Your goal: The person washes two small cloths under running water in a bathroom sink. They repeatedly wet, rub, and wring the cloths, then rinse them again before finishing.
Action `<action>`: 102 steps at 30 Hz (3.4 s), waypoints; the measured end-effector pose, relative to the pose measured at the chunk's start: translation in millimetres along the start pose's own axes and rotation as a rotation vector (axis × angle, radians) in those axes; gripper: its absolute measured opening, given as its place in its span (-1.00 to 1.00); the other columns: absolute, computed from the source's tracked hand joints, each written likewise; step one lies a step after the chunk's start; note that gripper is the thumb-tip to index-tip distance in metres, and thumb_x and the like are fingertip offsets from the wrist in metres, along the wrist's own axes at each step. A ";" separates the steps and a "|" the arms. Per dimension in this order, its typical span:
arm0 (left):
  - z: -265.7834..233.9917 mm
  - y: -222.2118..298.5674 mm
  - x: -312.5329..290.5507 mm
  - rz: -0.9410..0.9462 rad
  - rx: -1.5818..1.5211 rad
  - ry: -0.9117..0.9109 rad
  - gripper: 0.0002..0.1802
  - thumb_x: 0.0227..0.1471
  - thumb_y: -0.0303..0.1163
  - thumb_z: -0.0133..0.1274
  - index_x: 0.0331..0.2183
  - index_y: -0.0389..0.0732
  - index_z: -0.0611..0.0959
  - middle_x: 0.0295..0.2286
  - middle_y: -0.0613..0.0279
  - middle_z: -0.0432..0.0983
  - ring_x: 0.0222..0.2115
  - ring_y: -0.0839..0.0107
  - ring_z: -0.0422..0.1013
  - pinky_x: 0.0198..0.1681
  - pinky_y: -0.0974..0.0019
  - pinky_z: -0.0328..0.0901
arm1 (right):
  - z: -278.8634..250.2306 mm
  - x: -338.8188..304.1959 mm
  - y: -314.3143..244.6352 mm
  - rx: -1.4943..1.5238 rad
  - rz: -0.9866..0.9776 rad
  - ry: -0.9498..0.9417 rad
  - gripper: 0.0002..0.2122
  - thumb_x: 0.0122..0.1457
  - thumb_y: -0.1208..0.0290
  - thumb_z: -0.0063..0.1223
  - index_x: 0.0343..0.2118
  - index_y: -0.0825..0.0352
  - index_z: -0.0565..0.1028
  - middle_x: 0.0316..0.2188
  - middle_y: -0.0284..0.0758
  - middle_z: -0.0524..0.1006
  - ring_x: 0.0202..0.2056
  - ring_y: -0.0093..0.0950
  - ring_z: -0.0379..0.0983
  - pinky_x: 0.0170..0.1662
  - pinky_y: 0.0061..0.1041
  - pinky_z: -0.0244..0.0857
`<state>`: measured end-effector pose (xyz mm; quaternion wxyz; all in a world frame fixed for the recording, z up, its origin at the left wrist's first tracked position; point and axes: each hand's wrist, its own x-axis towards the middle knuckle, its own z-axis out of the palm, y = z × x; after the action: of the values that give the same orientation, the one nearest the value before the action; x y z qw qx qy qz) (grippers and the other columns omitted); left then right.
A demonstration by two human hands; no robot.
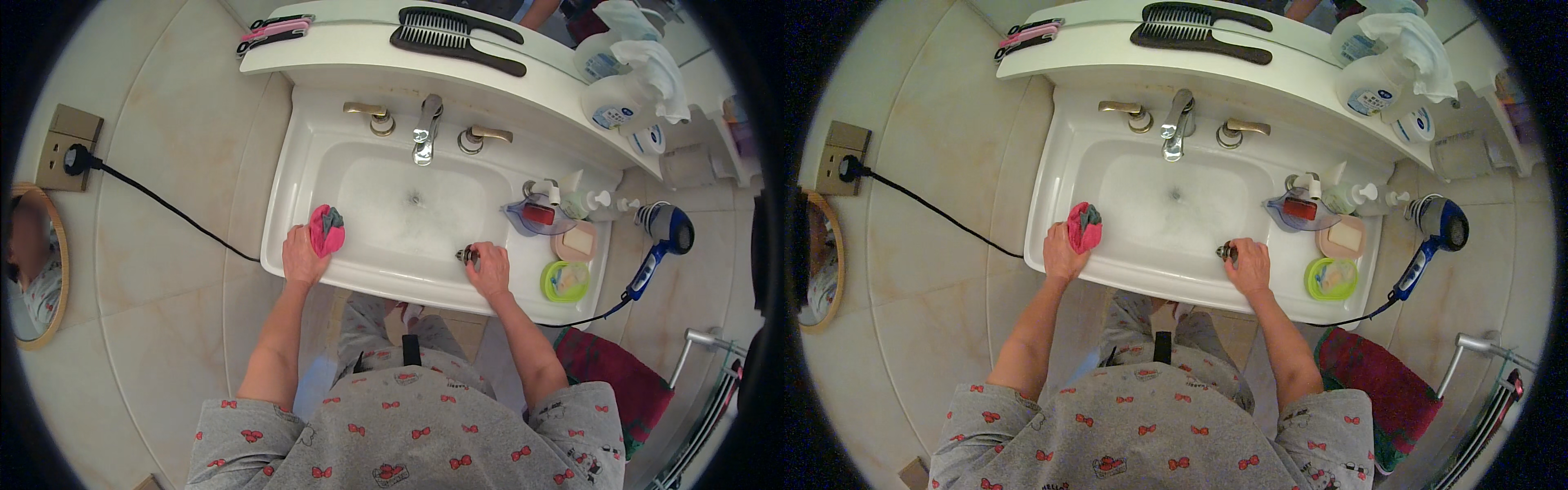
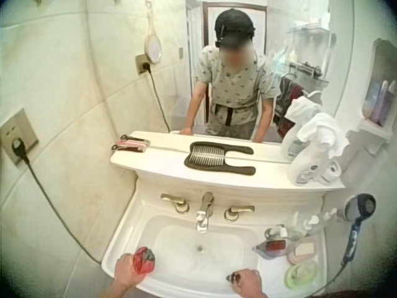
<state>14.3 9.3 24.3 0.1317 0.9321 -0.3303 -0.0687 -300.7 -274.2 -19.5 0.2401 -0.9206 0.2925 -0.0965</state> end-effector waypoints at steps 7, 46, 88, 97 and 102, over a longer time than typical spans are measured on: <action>2.9 -1.6 2.5 -0.011 -0.001 -0.018 -0.42 -0.20 -0.28 0.25 -0.09 -0.21 0.45 -0.09 -0.03 0.42 0.05 0.04 0.27 0.08 0.04 0.20 | -4.0 1.2 -2.2 -0.003 0.006 0.024 -0.72 -0.09 0.44 0.19 -0.25 0.24 0.46 -0.33 -0.30 0.49 -0.24 -0.31 0.42 0.01 -0.35 0.18; 9.4 -11.2 3.8 0.016 -0.038 0.020 -0.41 -0.24 -0.32 0.26 -0.10 -0.20 0.46 -0.09 -0.05 0.42 0.05 0.00 0.28 0.07 -0.01 0.22 | -1.9 6.9 -4.0 -0.036 0.052 -0.049 -0.72 -0.10 0.46 0.18 -0.25 0.22 0.47 -0.30 -0.30 0.49 -0.18 -0.29 0.40 0.03 -0.33 0.19; 10.1 -12.6 3.3 0.082 -0.052 0.035 -0.37 -0.23 -0.27 0.29 -0.07 -0.22 0.48 -0.13 -0.02 0.42 0.05 -0.03 0.26 0.09 -0.05 0.17 | -5.4 9.9 -6.2 -0.060 0.021 -0.059 -0.78 -0.08 0.43 0.10 -0.30 0.25 0.46 -0.34 -0.27 0.48 -0.21 -0.25 0.42 0.01 -0.29 0.20; 13.2 -11.7 17.9 -0.123 -0.438 0.056 -0.39 -0.20 -0.32 0.30 -0.06 -0.23 0.50 -0.18 0.06 0.50 -0.06 0.06 0.39 -0.02 0.09 0.30 | -7.0 7.3 -3.8 -0.015 -0.010 -0.010 -0.82 -0.07 0.42 0.09 -0.34 0.25 0.46 -0.40 -0.25 0.46 -0.29 -0.24 0.40 -0.05 -0.30 0.20; -19.9 63.9 42.2 -0.246 -1.359 -0.152 -0.44 0.04 -0.31 0.17 0.08 -0.23 0.42 -0.13 0.22 0.49 -0.06 0.32 0.45 0.00 0.31 0.30 | -10.0 9.5 -3.7 0.013 -0.040 0.028 -0.83 -0.07 0.44 0.09 -0.36 0.25 0.45 -0.41 -0.26 0.46 -0.31 -0.24 0.41 -0.07 -0.31 0.20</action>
<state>13.0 -61.2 60.2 0.6538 0.6663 -0.1145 -0.3399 -294.4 -281.0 -8.6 0.2397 -0.9233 0.2766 -0.1163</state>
